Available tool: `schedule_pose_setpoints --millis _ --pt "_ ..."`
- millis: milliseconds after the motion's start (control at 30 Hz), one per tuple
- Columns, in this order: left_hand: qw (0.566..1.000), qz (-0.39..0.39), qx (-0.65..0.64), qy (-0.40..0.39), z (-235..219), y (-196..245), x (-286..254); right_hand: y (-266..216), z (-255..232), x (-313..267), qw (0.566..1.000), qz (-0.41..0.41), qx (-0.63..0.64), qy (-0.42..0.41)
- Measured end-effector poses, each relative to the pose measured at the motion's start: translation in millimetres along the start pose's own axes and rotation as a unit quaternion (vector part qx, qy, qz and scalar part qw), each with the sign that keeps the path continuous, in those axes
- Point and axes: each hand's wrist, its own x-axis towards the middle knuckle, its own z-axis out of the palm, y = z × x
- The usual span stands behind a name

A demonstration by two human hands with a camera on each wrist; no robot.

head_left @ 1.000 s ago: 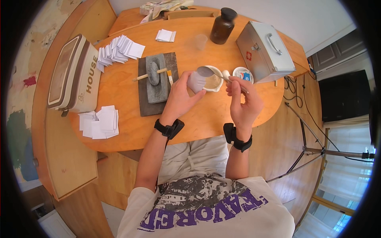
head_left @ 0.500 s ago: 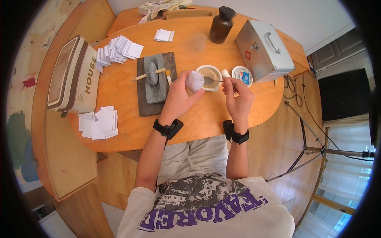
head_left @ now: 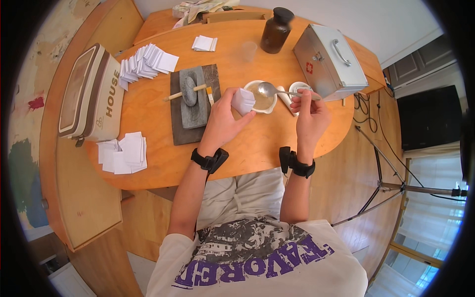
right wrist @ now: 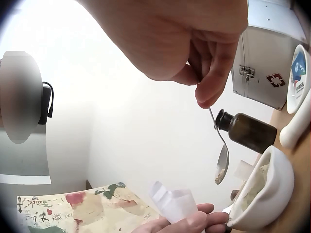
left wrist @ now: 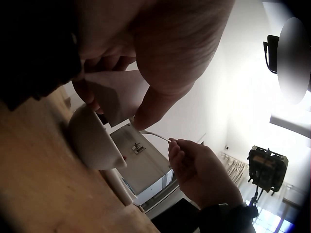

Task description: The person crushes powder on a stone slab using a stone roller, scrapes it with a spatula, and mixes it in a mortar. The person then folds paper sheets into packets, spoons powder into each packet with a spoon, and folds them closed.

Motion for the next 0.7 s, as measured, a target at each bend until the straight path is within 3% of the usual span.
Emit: schedule_pose_setpoints --millis 167,367,433,533,567,633,700 --pt "1.0 -0.01 0.006 0.001 0.1 2.8 -0.4 -27.8 3.7 -9.0 0.999 -0.031 0.03 -0.001" --pt "1.0 -0.011 0.0 0.002 -0.8 5.4 0.0 -38.7 6.6 -25.1 0.987 -0.145 -0.035 -0.065" --pt "1.0 -0.002 -0.014 -0.012 -1.9 6.8 0.6 -35.4 4.4 -23.1 0.961 -0.239 -0.085 -0.109" --pt "1.0 -0.015 -0.018 -0.005 -1.1 6.0 0.0 -35.7 3.8 -20.9 0.947 -0.284 -0.093 -0.114" --pt "1.0 -0.015 -0.018 -0.005 -0.7 5.3 -0.2 -35.1 4.9 -21.7 0.947 -0.284 -0.093 -0.114" --pt "1.0 -0.008 -0.01 0.002 0.3 3.8 -0.3 -30.7 7.5 -24.2 0.981 -0.182 -0.019 -0.065" --pt "1.0 -0.008 -0.006 0.007 0.4 3.0 -0.7 -21.3 6.3 -18.2 0.987 -0.153 -0.02 -0.047"
